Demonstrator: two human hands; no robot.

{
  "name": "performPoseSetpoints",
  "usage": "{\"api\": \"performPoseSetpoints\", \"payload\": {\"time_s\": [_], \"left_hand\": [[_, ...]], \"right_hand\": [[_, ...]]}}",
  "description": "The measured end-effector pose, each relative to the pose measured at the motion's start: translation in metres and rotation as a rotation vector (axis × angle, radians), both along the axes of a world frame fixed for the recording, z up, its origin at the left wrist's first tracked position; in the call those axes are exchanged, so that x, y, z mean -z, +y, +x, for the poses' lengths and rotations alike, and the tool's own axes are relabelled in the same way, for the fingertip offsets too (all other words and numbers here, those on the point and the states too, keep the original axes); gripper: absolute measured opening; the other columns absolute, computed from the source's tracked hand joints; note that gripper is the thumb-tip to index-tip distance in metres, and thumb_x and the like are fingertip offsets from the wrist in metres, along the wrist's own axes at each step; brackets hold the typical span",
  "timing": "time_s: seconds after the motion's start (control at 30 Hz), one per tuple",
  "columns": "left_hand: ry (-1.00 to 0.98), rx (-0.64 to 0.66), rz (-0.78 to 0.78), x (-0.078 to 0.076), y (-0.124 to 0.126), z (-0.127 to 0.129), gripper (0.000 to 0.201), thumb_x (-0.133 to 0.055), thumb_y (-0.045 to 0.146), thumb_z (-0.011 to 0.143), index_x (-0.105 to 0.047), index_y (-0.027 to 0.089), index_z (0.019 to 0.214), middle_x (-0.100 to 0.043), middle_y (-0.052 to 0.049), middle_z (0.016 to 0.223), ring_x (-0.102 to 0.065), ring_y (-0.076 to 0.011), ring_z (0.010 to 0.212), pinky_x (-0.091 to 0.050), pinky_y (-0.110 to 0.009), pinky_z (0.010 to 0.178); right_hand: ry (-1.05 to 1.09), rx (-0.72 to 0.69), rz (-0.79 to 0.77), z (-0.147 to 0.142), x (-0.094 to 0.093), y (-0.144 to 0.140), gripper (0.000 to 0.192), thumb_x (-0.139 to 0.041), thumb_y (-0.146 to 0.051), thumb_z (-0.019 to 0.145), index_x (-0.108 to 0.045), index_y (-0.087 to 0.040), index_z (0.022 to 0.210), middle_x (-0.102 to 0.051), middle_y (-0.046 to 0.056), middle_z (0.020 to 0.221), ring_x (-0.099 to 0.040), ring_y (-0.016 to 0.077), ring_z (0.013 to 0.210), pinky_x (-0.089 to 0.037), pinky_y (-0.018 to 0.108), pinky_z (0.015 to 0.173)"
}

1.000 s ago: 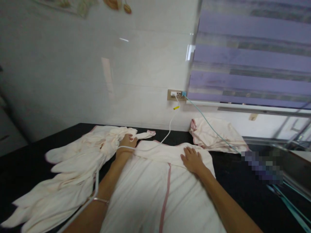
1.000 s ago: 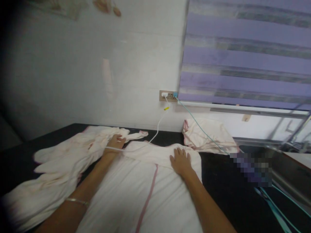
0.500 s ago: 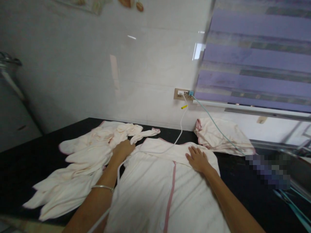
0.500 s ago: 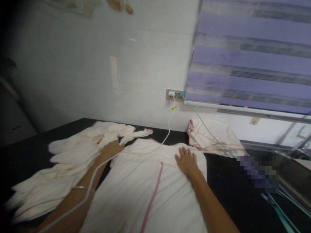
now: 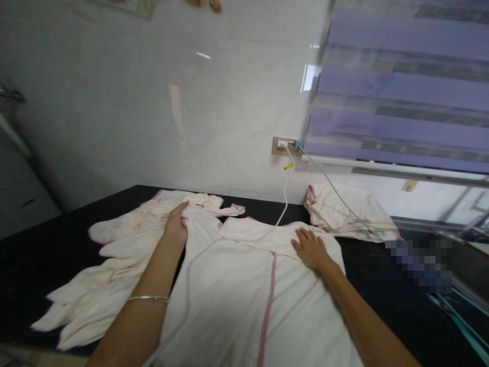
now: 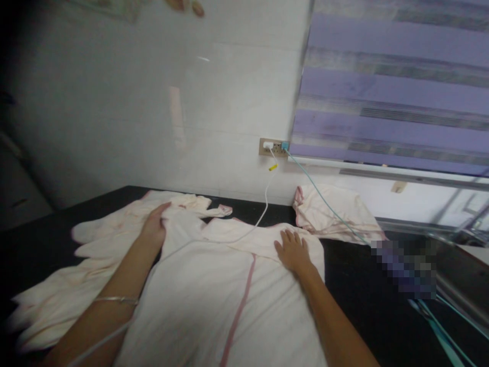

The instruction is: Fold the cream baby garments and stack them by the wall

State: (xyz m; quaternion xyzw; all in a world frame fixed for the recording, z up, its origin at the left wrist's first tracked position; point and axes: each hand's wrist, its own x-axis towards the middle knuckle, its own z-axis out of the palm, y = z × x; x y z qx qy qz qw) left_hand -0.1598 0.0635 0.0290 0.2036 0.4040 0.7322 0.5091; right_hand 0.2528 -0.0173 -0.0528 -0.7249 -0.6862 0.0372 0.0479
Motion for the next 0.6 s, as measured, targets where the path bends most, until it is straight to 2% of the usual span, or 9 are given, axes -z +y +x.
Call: {"api": "performPoseSetpoints", "payload": {"time_s": [0.1,0.27,0.43,0.5,0.6], "left_hand": [[-0.042,-0.036,0.038,-0.001,0.000,-0.005,0.019,-0.059,0.007,0.071,-0.062,0.011,0.089,-0.063,-0.003,0.069,-0.067,-0.0192,0.079,-0.057,-0.031,0.081],[-0.100,-0.090,0.117,-0.004,-0.004,-0.003,0.059,-0.053,-0.004,0.052,-0.057,0.013,0.109,-0.066,-0.002,0.081,-0.068,-0.0192,0.089,-0.054,-0.036,0.091],[-0.074,-0.145,0.372,-0.006,-0.005,0.001,0.075,-0.051,-0.013,0.045,-0.056,0.015,0.115,-0.067,-0.002,0.099,-0.068,-0.0158,0.094,-0.049,-0.033,0.101],[-0.131,-0.171,0.394,-0.002,-0.001,-0.005,0.077,-0.053,-0.014,0.047,-0.053,0.016,0.118,-0.067,-0.001,0.102,-0.067,-0.0160,0.097,-0.050,-0.034,0.101],[-0.170,-0.101,0.304,0.010,0.008,-0.017,0.063,-0.056,-0.008,0.056,-0.054,0.013,0.114,-0.066,-0.005,0.099,-0.066,-0.0205,0.103,-0.052,-0.038,0.098]], "right_hand": [[-0.004,-0.005,0.014,0.000,0.001,0.000,0.067,-0.026,-0.052,0.103,-0.030,-0.019,0.161,-0.023,0.009,0.170,-0.018,0.0328,0.155,-0.019,0.058,0.121],[0.007,-0.010,0.033,0.002,0.003,0.001,0.067,-0.026,-0.053,0.103,-0.033,-0.019,0.160,-0.025,0.009,0.169,-0.020,0.0327,0.155,-0.019,0.059,0.121],[0.015,-0.015,0.035,0.004,0.005,0.004,0.067,-0.025,-0.054,0.103,-0.033,-0.020,0.160,-0.027,0.010,0.168,-0.020,0.0314,0.155,-0.019,0.059,0.120],[0.015,-0.019,0.039,0.005,0.006,0.004,0.067,-0.025,-0.054,0.103,-0.032,-0.020,0.160,-0.027,0.010,0.168,-0.020,0.0310,0.155,-0.019,0.059,0.120],[0.008,-0.015,0.050,0.005,0.007,0.004,0.066,-0.026,-0.053,0.103,-0.033,-0.020,0.160,-0.028,0.009,0.168,-0.021,0.0312,0.154,-0.019,0.059,0.120]]}}
